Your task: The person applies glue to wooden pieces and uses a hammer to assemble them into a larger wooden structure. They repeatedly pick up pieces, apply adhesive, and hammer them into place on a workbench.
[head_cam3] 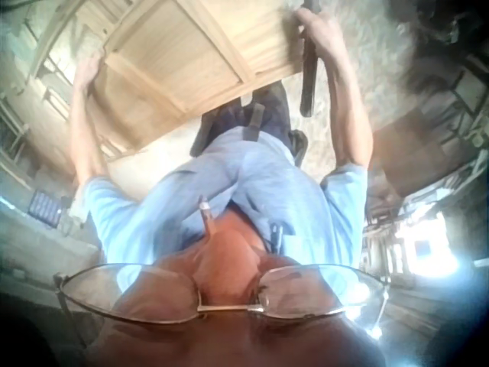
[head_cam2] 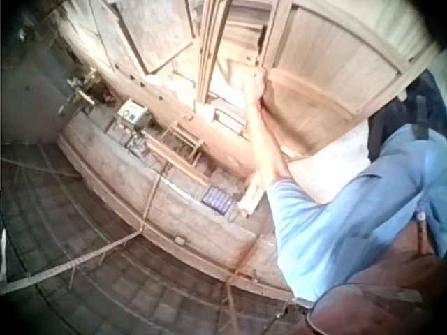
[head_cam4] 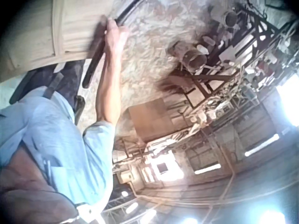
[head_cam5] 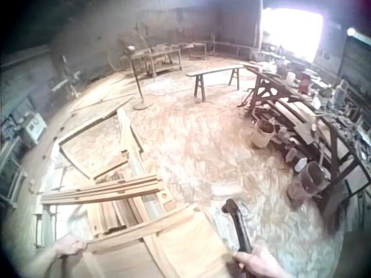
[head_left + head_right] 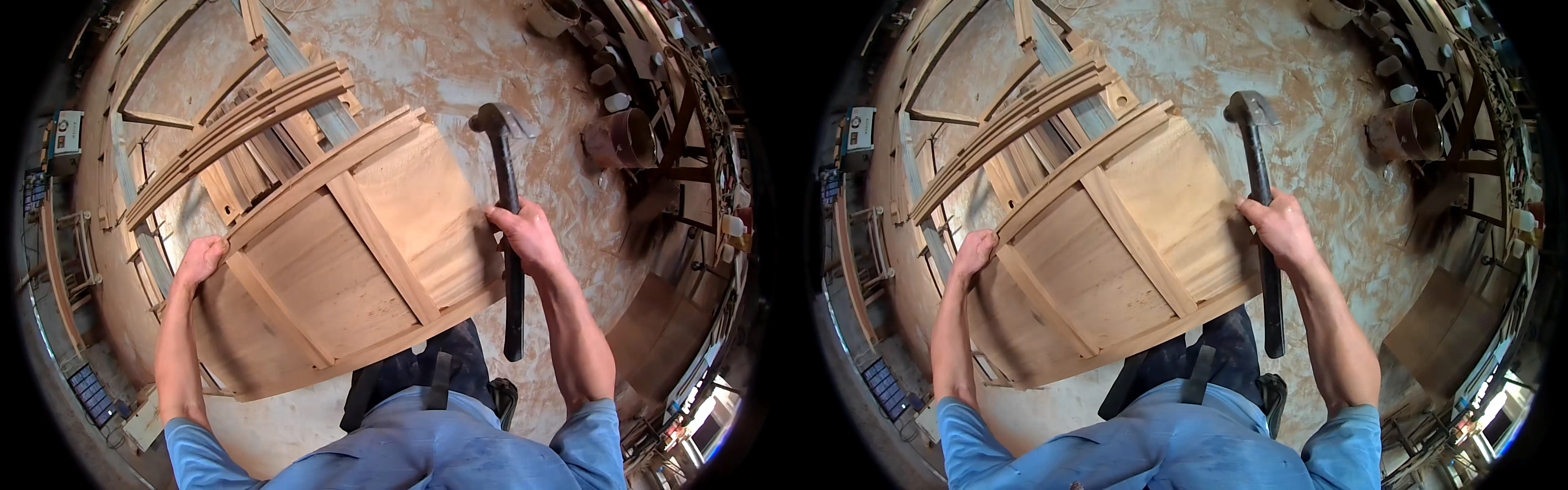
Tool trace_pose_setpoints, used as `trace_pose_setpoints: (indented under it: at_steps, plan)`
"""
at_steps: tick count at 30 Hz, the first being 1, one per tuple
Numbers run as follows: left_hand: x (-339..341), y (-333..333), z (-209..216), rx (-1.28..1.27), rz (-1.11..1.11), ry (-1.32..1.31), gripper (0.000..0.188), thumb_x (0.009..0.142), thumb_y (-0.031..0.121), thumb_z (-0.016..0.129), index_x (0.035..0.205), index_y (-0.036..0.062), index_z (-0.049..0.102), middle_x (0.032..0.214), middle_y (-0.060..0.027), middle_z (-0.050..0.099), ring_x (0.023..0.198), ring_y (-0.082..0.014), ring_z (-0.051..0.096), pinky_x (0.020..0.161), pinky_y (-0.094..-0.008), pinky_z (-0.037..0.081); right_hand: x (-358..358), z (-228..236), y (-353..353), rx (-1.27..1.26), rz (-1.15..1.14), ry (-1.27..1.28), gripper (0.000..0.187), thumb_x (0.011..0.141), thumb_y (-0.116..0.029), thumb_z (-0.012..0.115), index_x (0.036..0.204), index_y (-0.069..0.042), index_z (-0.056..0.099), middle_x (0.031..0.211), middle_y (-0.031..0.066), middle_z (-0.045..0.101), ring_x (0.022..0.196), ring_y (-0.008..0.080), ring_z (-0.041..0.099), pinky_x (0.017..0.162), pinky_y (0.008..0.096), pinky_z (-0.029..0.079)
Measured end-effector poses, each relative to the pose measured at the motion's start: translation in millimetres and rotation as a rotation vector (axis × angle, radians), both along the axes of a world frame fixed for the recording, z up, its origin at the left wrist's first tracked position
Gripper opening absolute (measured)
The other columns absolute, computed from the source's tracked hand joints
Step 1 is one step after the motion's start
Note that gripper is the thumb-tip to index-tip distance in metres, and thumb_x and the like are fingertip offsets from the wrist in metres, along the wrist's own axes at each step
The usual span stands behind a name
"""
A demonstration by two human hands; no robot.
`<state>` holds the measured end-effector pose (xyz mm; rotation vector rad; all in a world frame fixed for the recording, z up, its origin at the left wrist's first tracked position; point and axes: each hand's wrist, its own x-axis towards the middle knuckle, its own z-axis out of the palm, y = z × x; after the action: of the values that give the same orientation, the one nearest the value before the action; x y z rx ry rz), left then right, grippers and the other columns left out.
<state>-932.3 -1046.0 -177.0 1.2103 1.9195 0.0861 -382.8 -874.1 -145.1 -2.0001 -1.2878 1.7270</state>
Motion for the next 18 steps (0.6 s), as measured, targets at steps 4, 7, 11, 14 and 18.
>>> trace_pose_setpoints:
  at_steps: [4,7,11,14,18]
  plan:
    - [-3.8,3.6,-28.0,-0.005,-0.033,0.028,0.045,0.090,0.040,0.051,0.066,0.0022,0.050,0.060,0.0003,0.043,0.060,-0.0106,0.043,0.056,-0.0297,0.039,1.8,-14.2,-0.4,0.032,-0.005,0.043,0.029,0.086,-0.028,0.067,0.084,0.000,0.058,0.072,0.0030,0.056,0.063,0.0115,0.051,0.056,0.0303,0.043]
    - [0.3,6.1,-36.2,-0.063,0.029,0.106,0.040,0.089,0.036,0.053,0.066,0.0026,0.050,0.059,0.0004,0.043,0.060,-0.0101,0.043,0.056,-0.0293,0.039,3.2,-16.8,-1.1,0.028,-0.005,0.008,0.029,0.086,-0.028,0.067,0.084,-0.001,0.058,0.071,0.0023,0.055,0.064,0.0110,0.049,0.057,0.0300,0.042]
    - [6.4,8.7,-32.3,-0.069,0.098,0.091,0.037,0.088,0.033,0.056,0.067,0.0027,0.051,0.059,-0.0001,0.044,0.060,-0.0107,0.043,0.056,-0.0297,0.038,6.1,-17.9,-0.8,0.036,0.000,0.033,0.030,0.085,-0.029,0.068,0.085,-0.001,0.058,0.071,0.0020,0.056,0.066,0.0110,0.050,0.058,0.0305,0.042]
    - [10.6,10.6,-28.7,-0.054,0.097,0.113,0.036,0.087,0.032,0.057,0.067,0.0026,0.052,0.059,-0.0007,0.045,0.060,-0.0112,0.044,0.056,-0.0304,0.039,6.8,-19.9,-1.0,0.048,-0.001,0.062,0.030,0.085,-0.028,0.068,0.087,0.000,0.059,0.072,0.0020,0.056,0.066,0.0109,0.050,0.059,0.0304,0.042]
    - [9.1,20.3,-29.7,-0.071,0.010,0.144,0.041,0.088,0.037,0.055,0.070,0.0006,0.055,0.060,-0.0035,0.048,0.061,-0.0134,0.046,0.058,-0.0325,0.041,7.8,-18.8,3.4,0.075,-0.018,0.049,0.029,0.084,-0.029,0.067,0.087,-0.001,0.062,0.075,0.0035,0.060,0.065,0.0122,0.053,0.058,0.0302,0.044]
